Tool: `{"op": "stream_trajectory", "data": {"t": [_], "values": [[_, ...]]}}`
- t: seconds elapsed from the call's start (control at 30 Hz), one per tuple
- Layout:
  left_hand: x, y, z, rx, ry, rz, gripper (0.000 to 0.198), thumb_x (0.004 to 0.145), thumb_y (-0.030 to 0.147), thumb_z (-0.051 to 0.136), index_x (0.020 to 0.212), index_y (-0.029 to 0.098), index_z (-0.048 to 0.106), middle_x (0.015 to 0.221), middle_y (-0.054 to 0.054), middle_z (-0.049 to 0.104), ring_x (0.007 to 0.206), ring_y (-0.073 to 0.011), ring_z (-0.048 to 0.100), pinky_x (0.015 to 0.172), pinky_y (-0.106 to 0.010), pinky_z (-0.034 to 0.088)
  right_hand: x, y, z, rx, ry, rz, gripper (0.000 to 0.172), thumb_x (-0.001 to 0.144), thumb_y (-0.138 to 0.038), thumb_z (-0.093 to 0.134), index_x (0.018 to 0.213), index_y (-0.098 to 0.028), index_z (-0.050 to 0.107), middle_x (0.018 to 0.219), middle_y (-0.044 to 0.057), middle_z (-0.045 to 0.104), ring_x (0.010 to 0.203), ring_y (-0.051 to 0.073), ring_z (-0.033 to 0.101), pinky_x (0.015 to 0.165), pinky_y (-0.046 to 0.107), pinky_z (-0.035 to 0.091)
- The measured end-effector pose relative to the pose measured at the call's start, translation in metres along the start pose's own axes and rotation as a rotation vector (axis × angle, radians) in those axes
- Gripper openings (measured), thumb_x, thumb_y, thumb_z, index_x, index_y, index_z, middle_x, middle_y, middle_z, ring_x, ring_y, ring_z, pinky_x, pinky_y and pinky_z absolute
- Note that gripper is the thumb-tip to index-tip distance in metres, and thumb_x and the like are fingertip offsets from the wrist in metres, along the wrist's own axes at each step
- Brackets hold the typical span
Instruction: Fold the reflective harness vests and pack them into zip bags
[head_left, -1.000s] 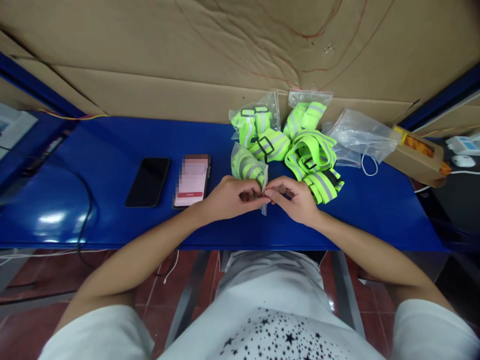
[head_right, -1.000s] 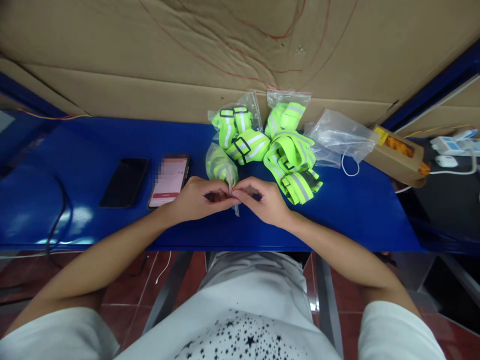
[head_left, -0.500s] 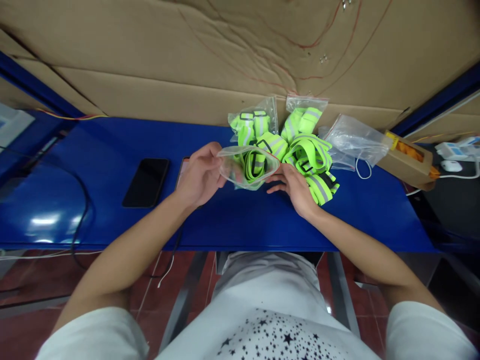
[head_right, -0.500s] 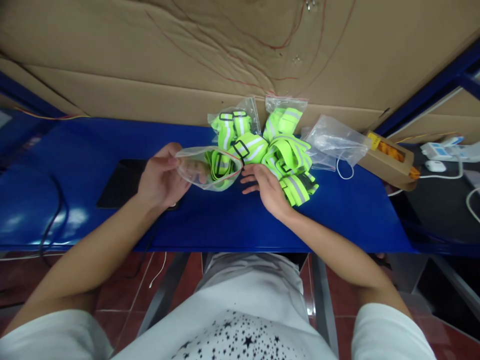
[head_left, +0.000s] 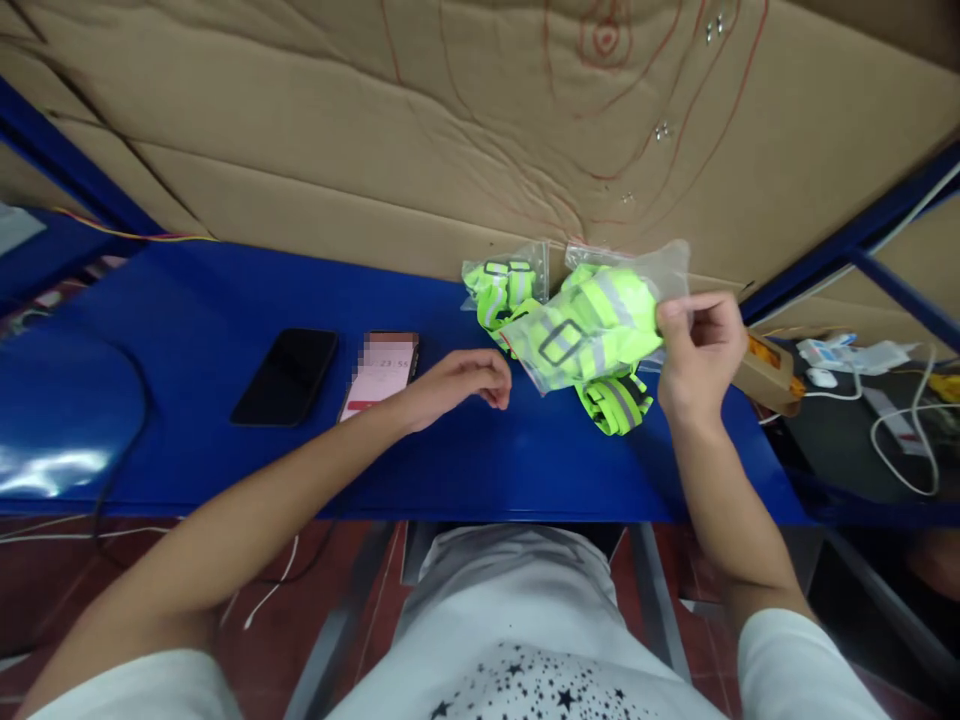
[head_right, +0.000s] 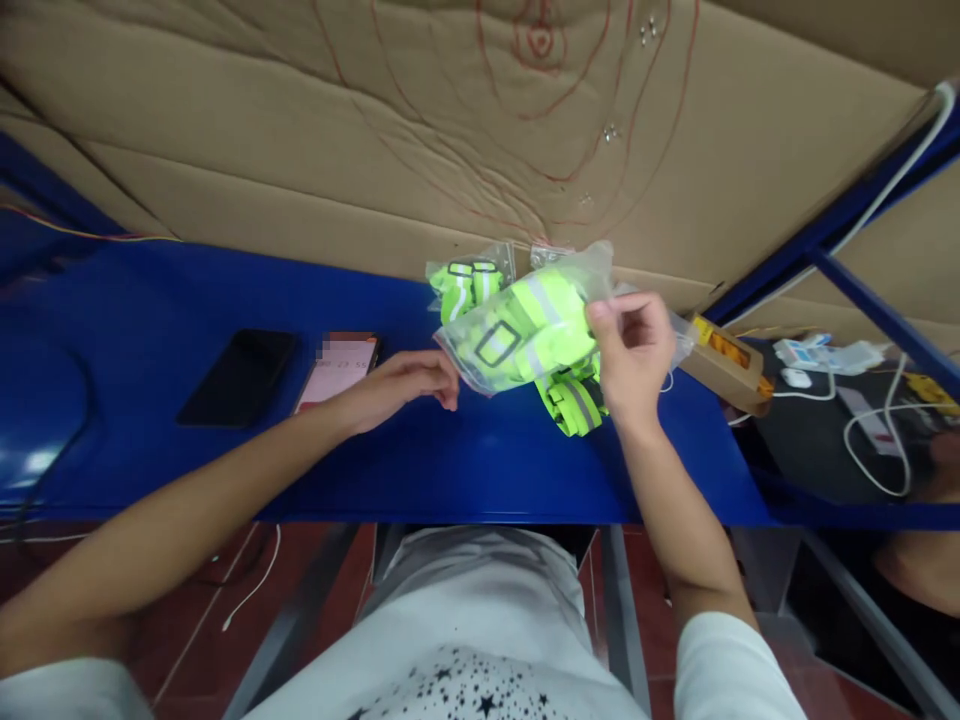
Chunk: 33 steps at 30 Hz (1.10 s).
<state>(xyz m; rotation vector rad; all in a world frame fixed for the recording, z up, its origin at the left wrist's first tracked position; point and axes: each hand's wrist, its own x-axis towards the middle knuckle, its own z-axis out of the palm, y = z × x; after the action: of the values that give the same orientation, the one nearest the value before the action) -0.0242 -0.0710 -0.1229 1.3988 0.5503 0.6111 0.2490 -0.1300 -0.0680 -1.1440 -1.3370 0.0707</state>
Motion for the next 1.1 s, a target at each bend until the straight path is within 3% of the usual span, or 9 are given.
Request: {"op": "stream_trajectory", "data": {"t": [0.1,0.23,0.3,0.5,0.63,0.73,0.83,0.97,1.1], "values": [[0.002,-0.007,0.005,0.067,-0.078,-0.066,0.019,0.084,0.033,0.067,0.078,0.015,0.068,0.075,-0.005,0.072,0.071,-0.0157,0.067,0.07,-0.028,0.053,0.013,-0.02,-0.006,-0.142,-0.186,-0.107,0.027,0.087,-0.041,0.075,0.076,-0.02,0.062,0.07,-0.002,0.058,0.063,0.012,0.054,0.06,0.027,0.042],[0.002,-0.013,0.006,0.127,-0.141,-0.102,0.024,0.086,0.038,0.068,0.083,0.015,0.07,0.08,-0.005,0.073,0.074,-0.016,0.068,0.069,-0.026,0.052,0.043,-0.049,-0.014,-0.154,0.285,-0.329,0.026,0.09,-0.038,0.072,0.076,-0.02,0.058,0.07,-0.002,0.05,0.063,0.012,0.05,0.06,0.027,0.038],[0.002,-0.015,0.006,0.144,-0.171,-0.108,0.024,0.087,0.039,0.068,0.084,0.016,0.07,0.082,-0.006,0.074,0.076,-0.0159,0.068,0.069,-0.026,0.052,0.063,-0.05,-0.024,-0.221,0.229,-0.354,0.025,0.088,-0.037,0.074,0.079,-0.02,0.059,0.072,-0.001,0.051,0.064,0.012,0.049,0.061,0.028,0.037],[0.001,-0.024,0.006,0.167,-0.307,-0.091,0.022,0.09,0.037,0.067,0.09,0.016,0.071,0.088,-0.006,0.074,0.08,-0.0152,0.069,0.07,-0.023,0.051,0.118,0.039,-0.108,-0.639,0.182,0.045,0.014,0.09,-0.03,0.07,0.09,-0.019,0.061,0.081,0.007,0.064,0.061,0.011,0.05,0.06,0.029,0.041],[0.0,-0.028,0.008,0.174,-0.386,-0.047,0.021,0.089,0.034,0.068,0.093,0.014,0.07,0.09,-0.007,0.073,0.082,-0.0152,0.069,0.077,-0.025,0.052,0.115,0.098,-0.152,-0.785,0.002,0.208,0.021,0.09,-0.033,0.068,0.093,-0.012,0.069,0.085,0.014,0.069,0.068,0.016,0.057,0.066,0.032,0.046],[0.001,-0.029,0.007,0.186,-0.415,-0.039,0.021,0.091,0.034,0.067,0.096,0.013,0.07,0.092,-0.007,0.073,0.084,-0.0154,0.069,0.077,-0.025,0.052,0.09,0.12,-0.143,-0.894,-0.054,0.212,0.049,0.097,-0.039,0.056,0.13,-0.004,0.06,0.133,0.032,0.057,0.106,0.024,0.061,0.09,0.04,0.048],[0.001,-0.03,0.005,0.196,-0.418,-0.045,0.022,0.092,0.035,0.065,0.098,0.014,0.069,0.094,-0.008,0.073,0.086,-0.0157,0.069,0.079,-0.026,0.052,0.055,0.141,-0.109,-0.941,-0.205,0.184,0.055,0.102,-0.039,0.043,0.149,-0.011,0.048,0.154,0.024,0.044,0.143,0.025,0.04,0.114,0.042,0.036],[0.001,-0.029,0.004,0.223,-0.408,-0.059,0.025,0.093,0.038,0.064,0.099,0.014,0.069,0.095,-0.008,0.073,0.087,-0.0161,0.068,0.08,-0.026,0.052,0.014,0.168,-0.066,-0.982,-0.421,0.254,0.059,0.101,-0.046,0.042,0.152,-0.015,0.046,0.163,0.02,0.036,0.149,0.032,0.036,0.117,0.053,0.033],[-0.001,-0.026,0.007,0.249,-0.399,-0.064,0.027,0.093,0.04,0.062,0.097,0.013,0.069,0.095,-0.008,0.072,0.086,-0.0162,0.067,0.079,-0.026,0.051,0.018,0.173,-0.065,-1.015,-0.531,0.294,0.058,0.097,-0.05,0.048,0.145,-0.018,0.055,0.155,0.018,0.049,0.14,0.035,0.049,0.113,0.055,0.04]]}}
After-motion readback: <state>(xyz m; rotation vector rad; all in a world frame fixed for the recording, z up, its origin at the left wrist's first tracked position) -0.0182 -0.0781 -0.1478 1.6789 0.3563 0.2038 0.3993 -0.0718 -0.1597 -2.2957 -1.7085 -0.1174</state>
